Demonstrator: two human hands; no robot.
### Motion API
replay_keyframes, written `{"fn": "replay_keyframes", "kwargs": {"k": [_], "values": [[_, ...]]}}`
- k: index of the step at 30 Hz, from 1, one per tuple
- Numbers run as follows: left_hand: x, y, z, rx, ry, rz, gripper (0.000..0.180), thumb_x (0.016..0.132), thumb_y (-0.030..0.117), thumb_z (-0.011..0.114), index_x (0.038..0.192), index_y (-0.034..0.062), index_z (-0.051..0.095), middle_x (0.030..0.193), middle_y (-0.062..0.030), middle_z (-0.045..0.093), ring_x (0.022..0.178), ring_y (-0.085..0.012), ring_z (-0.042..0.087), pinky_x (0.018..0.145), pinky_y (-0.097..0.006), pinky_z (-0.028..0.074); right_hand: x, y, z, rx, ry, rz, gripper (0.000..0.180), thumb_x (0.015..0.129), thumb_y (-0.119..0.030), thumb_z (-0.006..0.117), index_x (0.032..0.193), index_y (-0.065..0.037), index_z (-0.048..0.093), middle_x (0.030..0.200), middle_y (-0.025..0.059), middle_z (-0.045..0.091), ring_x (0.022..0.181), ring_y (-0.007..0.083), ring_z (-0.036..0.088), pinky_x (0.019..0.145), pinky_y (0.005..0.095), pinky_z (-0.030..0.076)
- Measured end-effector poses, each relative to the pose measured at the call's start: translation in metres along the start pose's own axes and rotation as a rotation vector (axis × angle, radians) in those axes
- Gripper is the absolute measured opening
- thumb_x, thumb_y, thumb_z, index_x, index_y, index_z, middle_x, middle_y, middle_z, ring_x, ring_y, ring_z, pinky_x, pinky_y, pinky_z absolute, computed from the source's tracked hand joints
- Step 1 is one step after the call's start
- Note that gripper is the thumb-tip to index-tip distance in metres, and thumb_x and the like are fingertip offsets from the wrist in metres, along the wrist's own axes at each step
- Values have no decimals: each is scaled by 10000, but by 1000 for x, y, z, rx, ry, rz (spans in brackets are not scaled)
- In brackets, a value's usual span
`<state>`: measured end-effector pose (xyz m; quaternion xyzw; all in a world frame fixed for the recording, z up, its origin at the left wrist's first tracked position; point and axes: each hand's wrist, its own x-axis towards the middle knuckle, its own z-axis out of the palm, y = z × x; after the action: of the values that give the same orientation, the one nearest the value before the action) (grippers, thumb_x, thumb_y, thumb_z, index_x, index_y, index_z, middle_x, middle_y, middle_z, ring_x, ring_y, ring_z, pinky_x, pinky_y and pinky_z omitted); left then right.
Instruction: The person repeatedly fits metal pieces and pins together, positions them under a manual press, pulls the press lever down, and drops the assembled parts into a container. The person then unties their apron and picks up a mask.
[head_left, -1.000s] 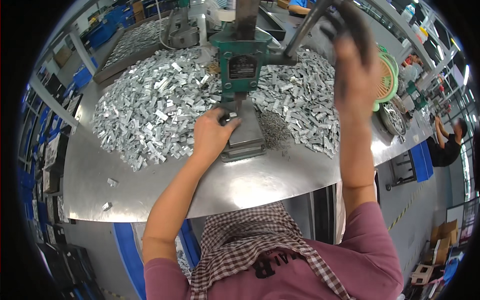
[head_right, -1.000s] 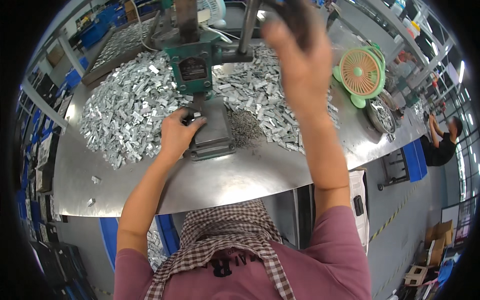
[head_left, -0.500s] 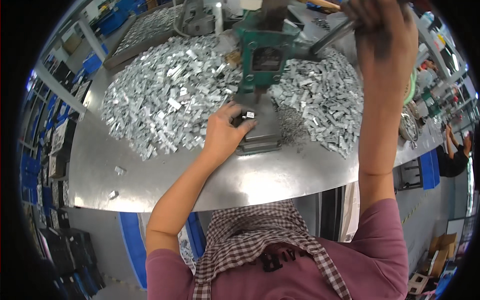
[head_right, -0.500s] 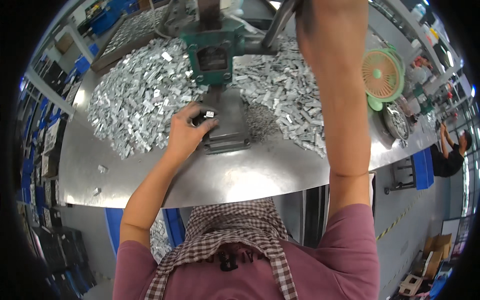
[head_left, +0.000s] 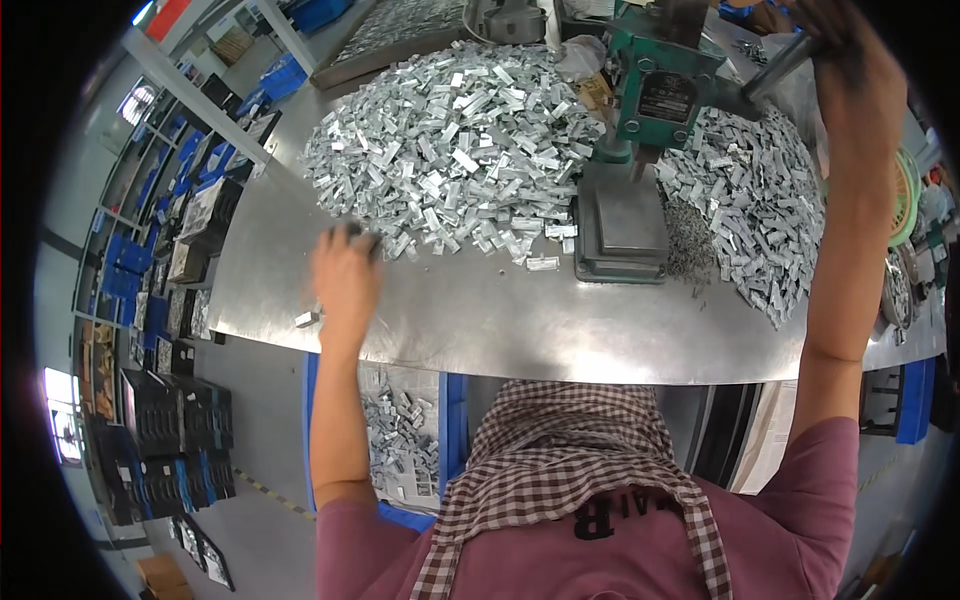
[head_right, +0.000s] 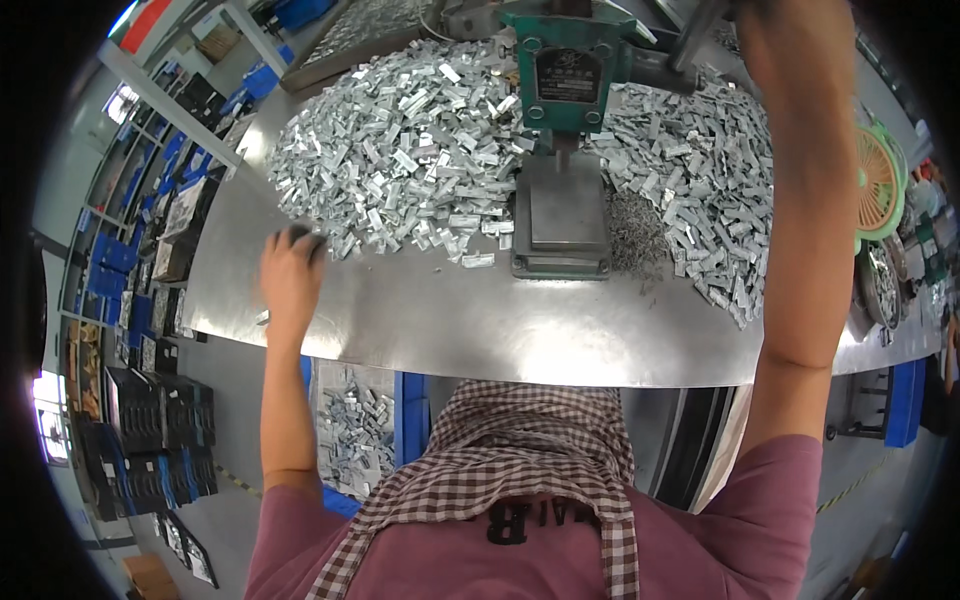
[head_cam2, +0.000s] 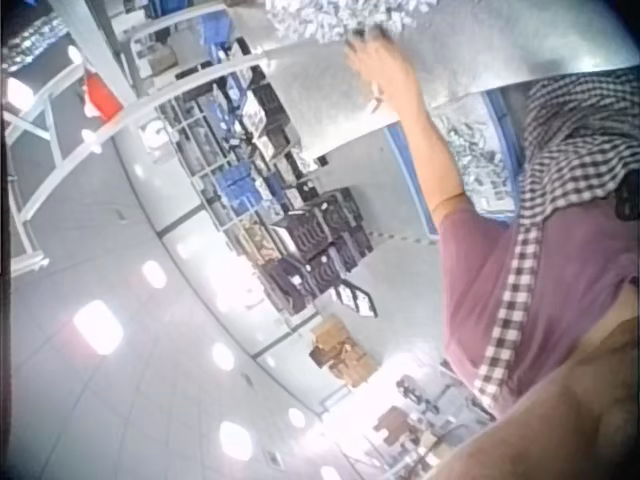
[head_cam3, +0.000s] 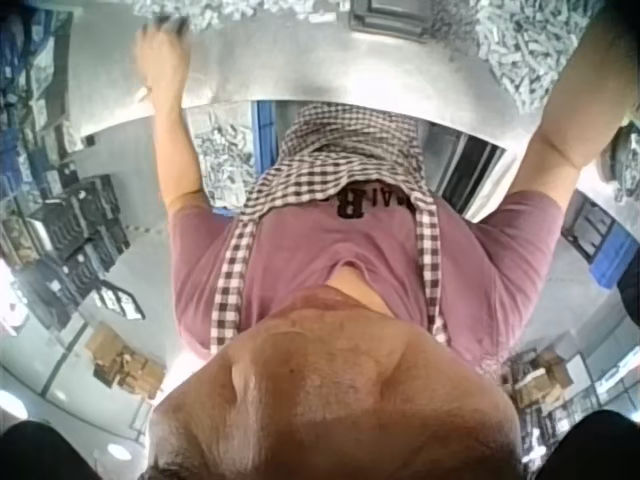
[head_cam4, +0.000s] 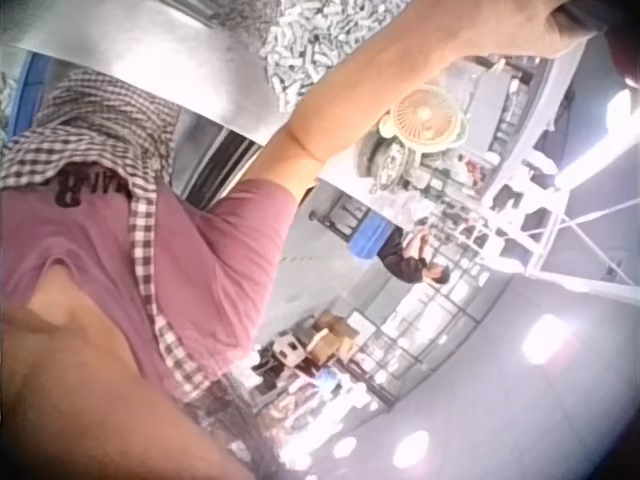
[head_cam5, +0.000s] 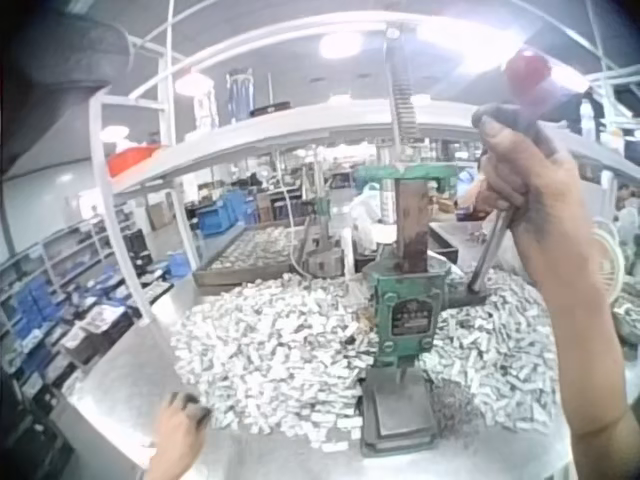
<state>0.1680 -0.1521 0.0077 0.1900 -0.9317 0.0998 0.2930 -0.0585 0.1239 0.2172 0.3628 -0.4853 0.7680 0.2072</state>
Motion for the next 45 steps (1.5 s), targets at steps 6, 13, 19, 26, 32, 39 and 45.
{"fn": "replay_keyframes", "kwargs": {"k": [6, 13, 19, 26, 32, 39, 45], "values": [[47, 43, 51, 23, -124, -3, 99, 728, 110, 588, 801, 46, 607, 844, -129, 592, 809, -310, 554, 722, -410, 447, 2, 22, -53, -201, -284, -36, 429, 836, -226, 602, 1160, 34, 493, 906, 58, 563, 802, 136, 530, 756, 273, 422], [70, 40, 35, -150, -340, -70, 180, 732, 109, 617, 891, 28, 643, 891, -163, 631, 789, -344, 605, 683, -406, 477, -63, 154, -158, -974, -770, 244, 264, 794, -229, 614, 993, -57, 603, 933, 146, 566, 919, 298, 557, 794, 378, 451], [64, 43, 44, -53, -261, -81, 202, 699, 122, 623, 863, 8, 599, 845, -160, 610, 784, -329, 593, 669, -410, 480, -84, 227, -131, -1170, -922, 62, 226, 770, -246, 622, 866, -44, 585, 805, 138, 590, 828, 336, 577, 690, 442, 464], [49, 44, 55, -66, -113, 183, 110, 606, 22, 535, 714, 3, 532, 756, -169, 535, 720, -328, 548, 630, -413, 457, -87, 218, -106, -1373, -963, 10, 147, 667, -122, 596, 771, -21, 577, 765, 182, 588, 769, 359, 583, 658, 457, 465], [49, 76, 1, -252, 55, -9, 154, 659, 100, 602, 779, 5, 593, 832, -156, 609, 763, -309, 599, 646, -390, 491, -93, 241, -136, -1350, -1060, -87, 270, 712, -204, 664, 875, -9, 571, 883, 197, 586, 849, 370, 566, 711, 454, 456], [-13, 114, -23, -1675, -485, -646, 256, 751, 73, 575, 988, -22, 588, 812, -54, 624, 667, -100, 565, 571, -227, 433, -87, 162, -141, -1007, -722, 83, 197, 757, -65, 611, 945, -10, 592, 844, 181, 606, 747, 331, 590, 668, 372, 459], [-39, 150, -28, -1840, -504, -601, 265, 751, 68, 618, 992, -29, 566, 790, -75, 637, 626, -115, 590, 530, -227, 440, -205, 76, -114, -862, -1163, 57, 259, 746, -99, 628, 997, -47, 585, 924, 169, 557, 896, 369, 527, 804, 411, 436]]}}
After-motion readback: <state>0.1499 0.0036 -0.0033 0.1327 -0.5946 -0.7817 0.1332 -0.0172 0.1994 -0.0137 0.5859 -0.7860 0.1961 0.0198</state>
